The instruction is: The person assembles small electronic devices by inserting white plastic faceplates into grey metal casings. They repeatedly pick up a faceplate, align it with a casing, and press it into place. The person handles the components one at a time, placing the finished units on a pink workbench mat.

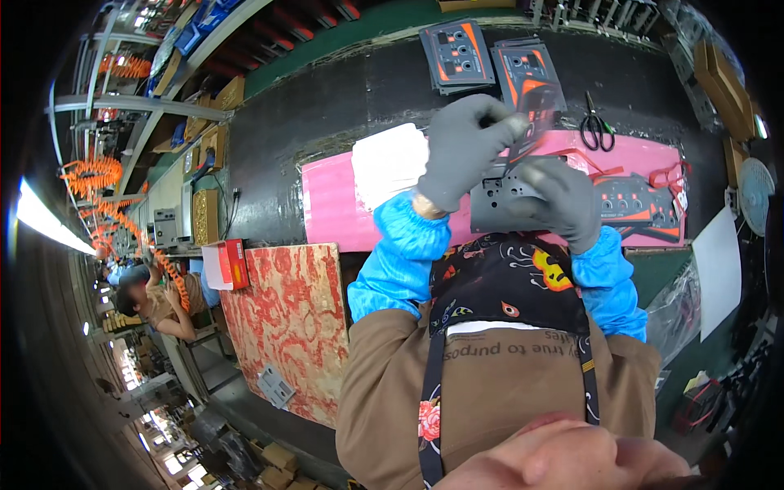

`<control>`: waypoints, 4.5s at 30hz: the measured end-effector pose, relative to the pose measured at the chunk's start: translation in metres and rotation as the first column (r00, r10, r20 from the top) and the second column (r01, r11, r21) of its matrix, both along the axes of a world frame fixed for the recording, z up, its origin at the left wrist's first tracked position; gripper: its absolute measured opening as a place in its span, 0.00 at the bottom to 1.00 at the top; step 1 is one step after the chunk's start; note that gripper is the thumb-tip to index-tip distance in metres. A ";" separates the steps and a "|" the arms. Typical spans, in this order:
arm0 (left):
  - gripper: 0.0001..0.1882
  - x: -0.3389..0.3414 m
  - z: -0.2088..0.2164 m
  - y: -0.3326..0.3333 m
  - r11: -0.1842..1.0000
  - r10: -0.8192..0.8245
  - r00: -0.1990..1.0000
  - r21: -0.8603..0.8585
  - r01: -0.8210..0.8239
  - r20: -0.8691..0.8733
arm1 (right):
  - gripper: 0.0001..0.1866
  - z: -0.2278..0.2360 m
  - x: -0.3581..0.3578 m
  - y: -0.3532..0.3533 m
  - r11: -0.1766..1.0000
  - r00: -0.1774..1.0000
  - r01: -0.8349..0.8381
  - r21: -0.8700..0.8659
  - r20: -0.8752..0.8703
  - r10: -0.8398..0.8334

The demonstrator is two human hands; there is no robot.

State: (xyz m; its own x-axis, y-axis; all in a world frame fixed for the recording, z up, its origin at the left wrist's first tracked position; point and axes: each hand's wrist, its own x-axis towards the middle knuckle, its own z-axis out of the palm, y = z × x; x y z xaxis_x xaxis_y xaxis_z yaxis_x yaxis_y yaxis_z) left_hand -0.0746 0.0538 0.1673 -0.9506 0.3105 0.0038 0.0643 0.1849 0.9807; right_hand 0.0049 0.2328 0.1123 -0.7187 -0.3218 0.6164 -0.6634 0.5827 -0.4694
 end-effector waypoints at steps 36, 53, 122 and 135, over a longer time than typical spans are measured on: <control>0.17 0.078 -0.187 -0.049 0.938 0.345 0.828 -0.196 -0.286 0.442 | 0.14 -0.117 0.053 0.062 0.861 0.604 0.465 0.207 0.637 -0.479; 0.13 0.084 -0.190 -0.048 0.939 0.341 0.837 -0.113 -0.325 0.428 | 0.11 -0.119 0.058 0.060 0.860 0.576 0.475 0.185 0.674 -0.463; 0.18 0.056 -0.174 -0.058 0.676 -0.040 0.998 -0.737 -0.012 -0.053 | 0.12 -0.106 0.041 0.062 0.803 0.713 0.211 0.558 0.474 -0.517; 0.33 0.054 -0.163 -0.025 0.626 -0.517 0.736 -0.779 -0.023 -0.437 | 0.33 -0.085 0.036 0.048 0.691 0.890 0.096 0.717 0.249 -0.382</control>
